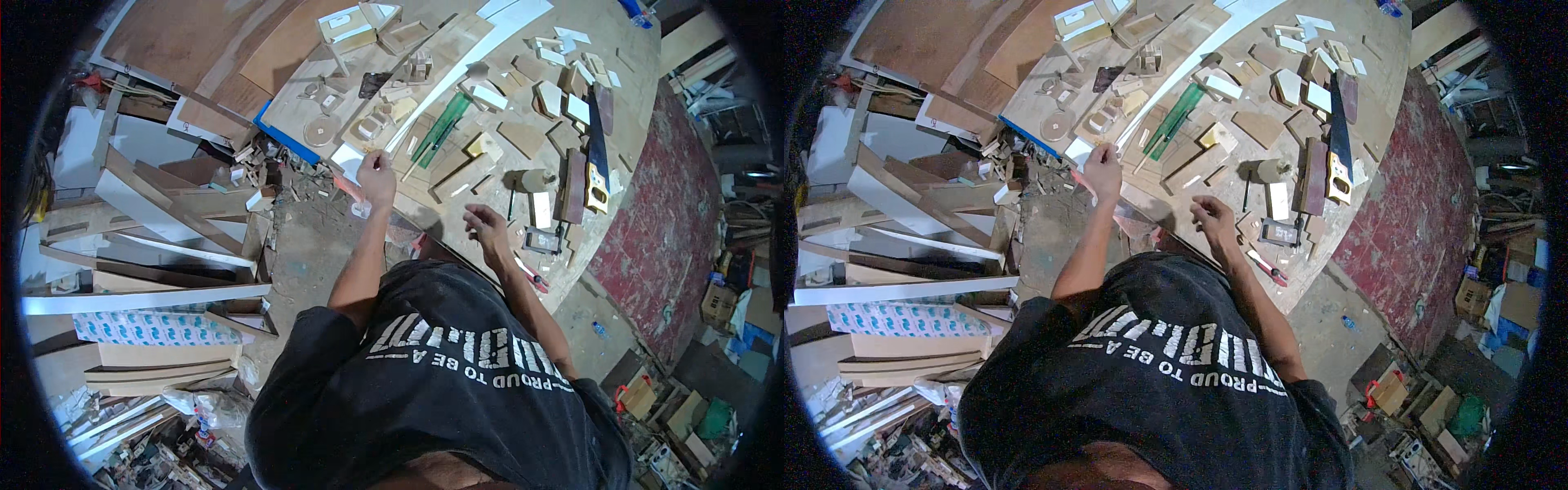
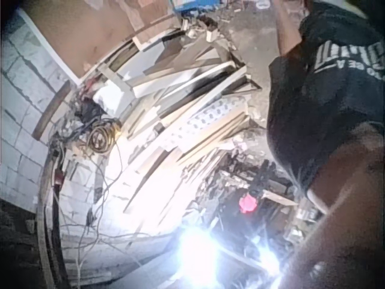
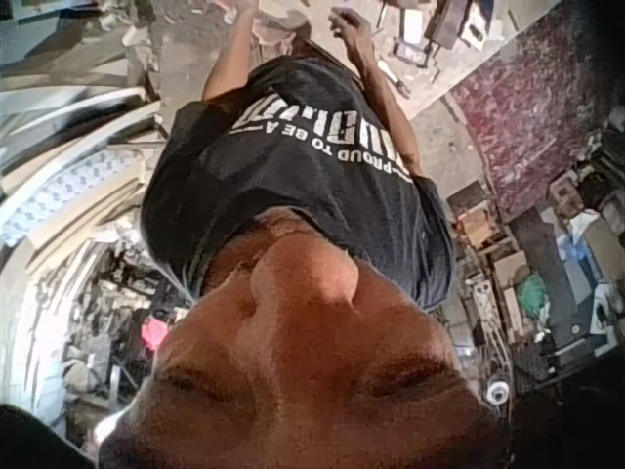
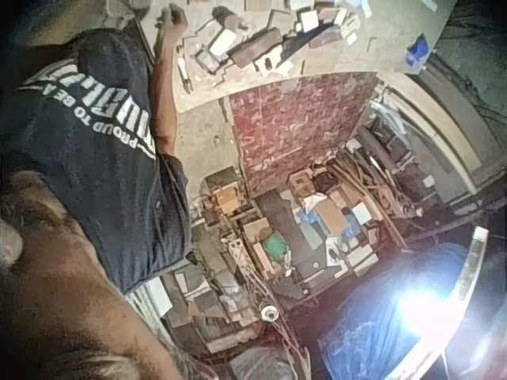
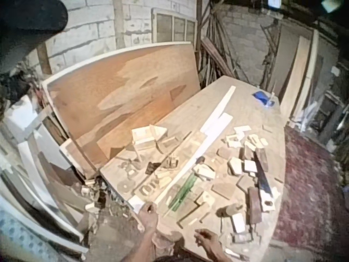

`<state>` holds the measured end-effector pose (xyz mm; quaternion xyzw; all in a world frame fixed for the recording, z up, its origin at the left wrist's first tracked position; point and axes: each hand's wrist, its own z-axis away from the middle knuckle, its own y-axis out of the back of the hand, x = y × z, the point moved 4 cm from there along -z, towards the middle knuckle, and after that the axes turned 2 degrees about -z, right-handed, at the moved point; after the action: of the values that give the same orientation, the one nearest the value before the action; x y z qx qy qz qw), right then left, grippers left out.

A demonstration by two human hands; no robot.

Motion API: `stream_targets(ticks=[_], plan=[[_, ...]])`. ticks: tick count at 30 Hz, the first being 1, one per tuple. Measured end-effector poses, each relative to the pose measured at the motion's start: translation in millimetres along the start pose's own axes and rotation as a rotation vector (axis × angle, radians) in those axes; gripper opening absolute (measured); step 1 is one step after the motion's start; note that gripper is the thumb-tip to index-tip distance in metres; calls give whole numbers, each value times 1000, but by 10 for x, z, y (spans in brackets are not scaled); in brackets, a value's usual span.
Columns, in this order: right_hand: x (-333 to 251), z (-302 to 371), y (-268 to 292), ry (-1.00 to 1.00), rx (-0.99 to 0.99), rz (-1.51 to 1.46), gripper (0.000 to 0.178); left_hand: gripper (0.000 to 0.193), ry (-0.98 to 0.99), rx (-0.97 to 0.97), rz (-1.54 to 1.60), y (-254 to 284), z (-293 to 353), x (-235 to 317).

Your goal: Sanding and assembling small wooden blocks on a workbench in a workshop.

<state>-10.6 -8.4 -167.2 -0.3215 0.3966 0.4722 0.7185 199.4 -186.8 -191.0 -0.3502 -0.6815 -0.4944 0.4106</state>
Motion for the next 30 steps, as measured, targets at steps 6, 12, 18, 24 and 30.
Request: stream_targets(ticks=[6, 12, 18, 24, 30], plan=[[198, 134, 486, -150, 182, -20, 24, 9, 9, 94, -156, -205, -321, -234], [230, 177, 636, -194, 207, -84, 20, 13, 50, 175, -151, -312, -405, -166], [176, 121, 650, -186, 169, -85, 19, 14, 88, 251, -131, -424, -387, -164], [233, 178, 770, -190, 162, -88, 18, 12, 121, 254, -141, -564, -351, -148], [205, 225, 772, -206, 141, -99, 20, 15, 167, 359, 25, -445, -416, -559]])
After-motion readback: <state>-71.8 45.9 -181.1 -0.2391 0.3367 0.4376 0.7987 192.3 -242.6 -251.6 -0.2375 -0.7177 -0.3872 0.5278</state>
